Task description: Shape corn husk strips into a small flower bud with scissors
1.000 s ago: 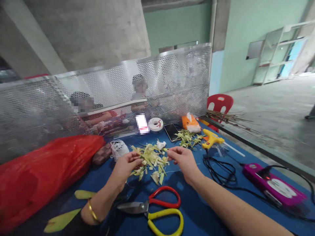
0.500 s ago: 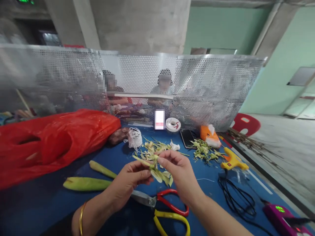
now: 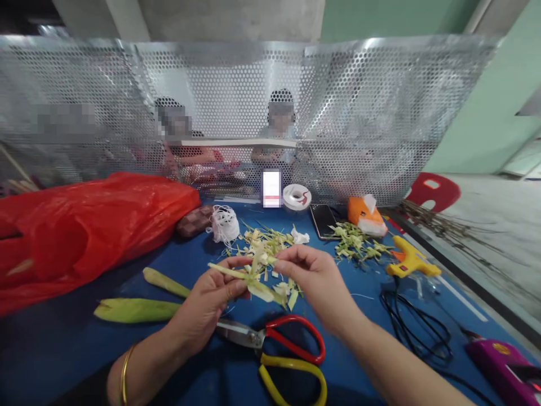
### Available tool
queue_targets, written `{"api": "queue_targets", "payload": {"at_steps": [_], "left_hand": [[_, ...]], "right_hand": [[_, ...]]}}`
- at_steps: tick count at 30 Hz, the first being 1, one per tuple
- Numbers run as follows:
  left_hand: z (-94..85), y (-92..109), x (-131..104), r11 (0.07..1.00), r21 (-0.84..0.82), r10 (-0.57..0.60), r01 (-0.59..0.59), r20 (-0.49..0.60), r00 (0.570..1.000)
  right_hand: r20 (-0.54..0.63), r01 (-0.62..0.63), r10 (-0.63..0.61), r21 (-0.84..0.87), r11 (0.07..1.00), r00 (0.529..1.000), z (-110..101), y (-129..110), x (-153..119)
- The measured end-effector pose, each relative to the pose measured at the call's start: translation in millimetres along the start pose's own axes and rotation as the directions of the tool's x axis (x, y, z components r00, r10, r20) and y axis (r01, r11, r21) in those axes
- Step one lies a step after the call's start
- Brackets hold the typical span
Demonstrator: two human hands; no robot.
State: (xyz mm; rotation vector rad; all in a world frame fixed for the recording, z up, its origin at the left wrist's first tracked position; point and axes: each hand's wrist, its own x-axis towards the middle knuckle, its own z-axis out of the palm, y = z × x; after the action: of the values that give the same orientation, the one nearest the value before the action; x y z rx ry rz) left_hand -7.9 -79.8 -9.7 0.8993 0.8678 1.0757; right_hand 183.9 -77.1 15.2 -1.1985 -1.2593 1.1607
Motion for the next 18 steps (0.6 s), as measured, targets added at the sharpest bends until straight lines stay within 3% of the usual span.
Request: {"api": "queue_targets", "payload": {"at_steps": [3,5,6,8,9,10,11,13,15,16,18], "left_hand": [[-4.1,-2.2,3.6,0.995,-0.089,-0.041,0.038,-0.032,0.999],[-5.6,-3.8,4.5,0.988,-0.140,-0.062,0.056,-0.037,0.997],[-6.0,-4.5,4.8,0.985,-0.159,-0.071,0.064,-0.040,0.997],[-6.6,-5.8,5.1,0.979,-0.181,-0.098,0.089,-0.045,0.994],[-6.7,-6.3,5.3,0.977,-0.186,-0.111,0.100,-0.049,0.993],[-6.7,-6.7,5.4,0.976,-0.188,-0.121,0.111,-0.047,0.991],[-6.5,-6.9,5.6,0.975,-0.189,-0.128,0.118,-0.043,0.991],[-5.5,-7.2,5.7,0.975,-0.189,-0.126,0.118,-0.031,0.992],[-4.2,-7.7,5.4,0.979,-0.175,-0.110,0.103,-0.029,0.994],[-3.5,-8.1,5.1,0.984,-0.154,-0.098,0.093,-0.029,0.995],[-2.3,-9.6,4.3,0.994,-0.082,-0.071,0.069,-0.025,0.997]], "right_hand": [[-0.099,0.053,-0.060,-0.071,0.996,0.993,-25.7,7.8,20.5],[-0.208,0.116,-0.191,-0.325,0.939,0.959,-42.7,10.4,31.4],[-0.243,0.169,-0.328,-0.506,0.846,0.913,-49.7,10.2,35.0],[-0.247,0.252,-0.588,-0.728,0.637,0.770,-58.8,7.1,37.7],[-0.239,0.284,-0.660,-0.762,0.583,0.713,-60.6,4.6,37.1],[-0.253,0.323,-0.687,-0.738,0.592,0.681,-60.6,1.8,35.6],[-0.284,0.358,-0.659,-0.658,0.662,0.696,-58.8,-0.7,33.2],[-0.308,0.330,-0.445,-0.358,0.873,0.841,-50.9,-4.6,27.2],[-0.174,0.126,-0.133,-0.055,0.991,0.976,-38.9,-6.3,20.2],[-0.071,0.008,-0.006,0.025,1.000,0.997,-32.1,-6.6,16.5],[0.089,-0.126,0.117,0.098,0.987,0.989,-18.3,-6.6,9.1]]}}
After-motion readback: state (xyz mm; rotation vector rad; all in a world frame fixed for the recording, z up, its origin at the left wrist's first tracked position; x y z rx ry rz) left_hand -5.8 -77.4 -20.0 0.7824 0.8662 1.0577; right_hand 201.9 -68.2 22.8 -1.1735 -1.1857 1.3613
